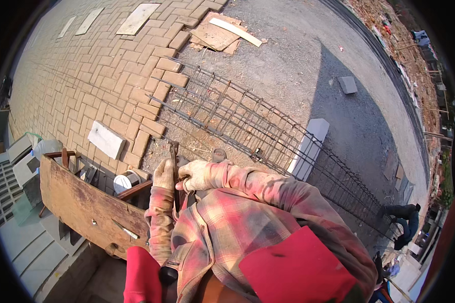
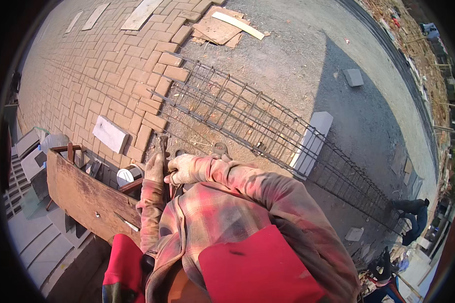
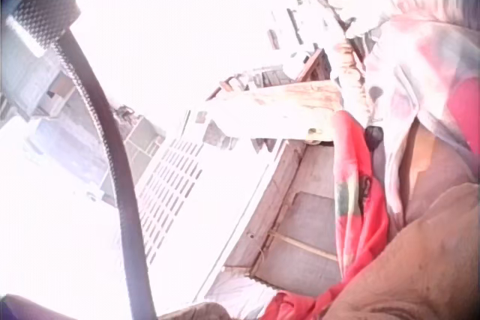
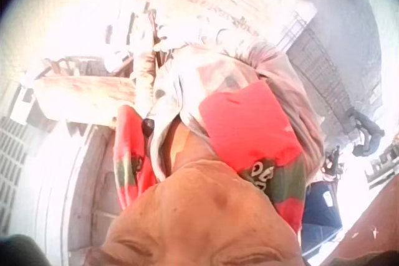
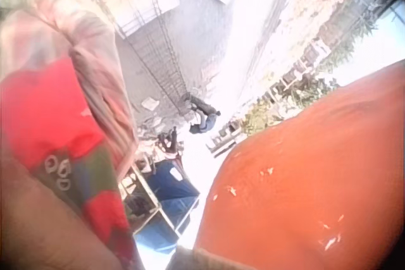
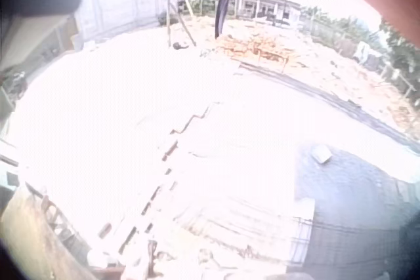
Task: The person assembles a metal rebar cage for construction by using pliers to twist and secure thin wires around the intersections of the rebar rods.
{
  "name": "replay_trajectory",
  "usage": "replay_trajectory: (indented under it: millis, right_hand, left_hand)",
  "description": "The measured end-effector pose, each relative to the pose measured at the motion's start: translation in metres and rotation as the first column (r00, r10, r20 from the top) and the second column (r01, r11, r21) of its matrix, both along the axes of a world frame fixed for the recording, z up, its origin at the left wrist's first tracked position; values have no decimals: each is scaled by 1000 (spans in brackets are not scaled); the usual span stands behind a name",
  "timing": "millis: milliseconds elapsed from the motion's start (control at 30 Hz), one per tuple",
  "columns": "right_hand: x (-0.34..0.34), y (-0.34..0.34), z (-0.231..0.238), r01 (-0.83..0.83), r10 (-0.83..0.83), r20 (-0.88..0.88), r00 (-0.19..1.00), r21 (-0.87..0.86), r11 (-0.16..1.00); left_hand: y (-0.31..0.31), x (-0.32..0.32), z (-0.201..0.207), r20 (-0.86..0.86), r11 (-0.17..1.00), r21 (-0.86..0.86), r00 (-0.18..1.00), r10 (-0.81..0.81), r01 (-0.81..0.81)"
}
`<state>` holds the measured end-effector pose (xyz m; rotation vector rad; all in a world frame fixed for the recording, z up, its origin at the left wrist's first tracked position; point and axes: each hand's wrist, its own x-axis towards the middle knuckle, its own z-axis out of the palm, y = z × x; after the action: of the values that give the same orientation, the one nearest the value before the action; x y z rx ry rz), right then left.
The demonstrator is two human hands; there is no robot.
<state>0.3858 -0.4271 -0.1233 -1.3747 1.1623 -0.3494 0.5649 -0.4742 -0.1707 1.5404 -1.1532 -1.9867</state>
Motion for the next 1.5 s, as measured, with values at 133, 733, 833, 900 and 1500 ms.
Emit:
replay_trajectory:
  millis: [133, 733, 833, 900, 1500]
  right_hand:
    - [-12, -1, -1, 100, -102, 18, 995, 96, 990]
    - [-22, -26, -24, 418, -418, -17, 908, 66, 906]
    - [-7, -41, -54, 581, -621, 124, 774, 249, 775]
    - [-10, -56, -45, 590, -592, -59, 804, 204, 781]
    - [-110, -84, 59, 648, -820, -213, 531, -521, 555]
  left_hand:
    - [-13, -26, 19, 87, 956, -224, 980, -177, 192]
    - [-70, -44, 0, 408, 562, -618, 836, -368, 549]
    - [-85, -33, -5, -2, 931, -57, 933, -361, 360]
    - [-91, -3, -11, 38, 924, 19, 923, -382, 382]
    - [-190, 49, 219, -468, 779, -467, 865, 183, -418]
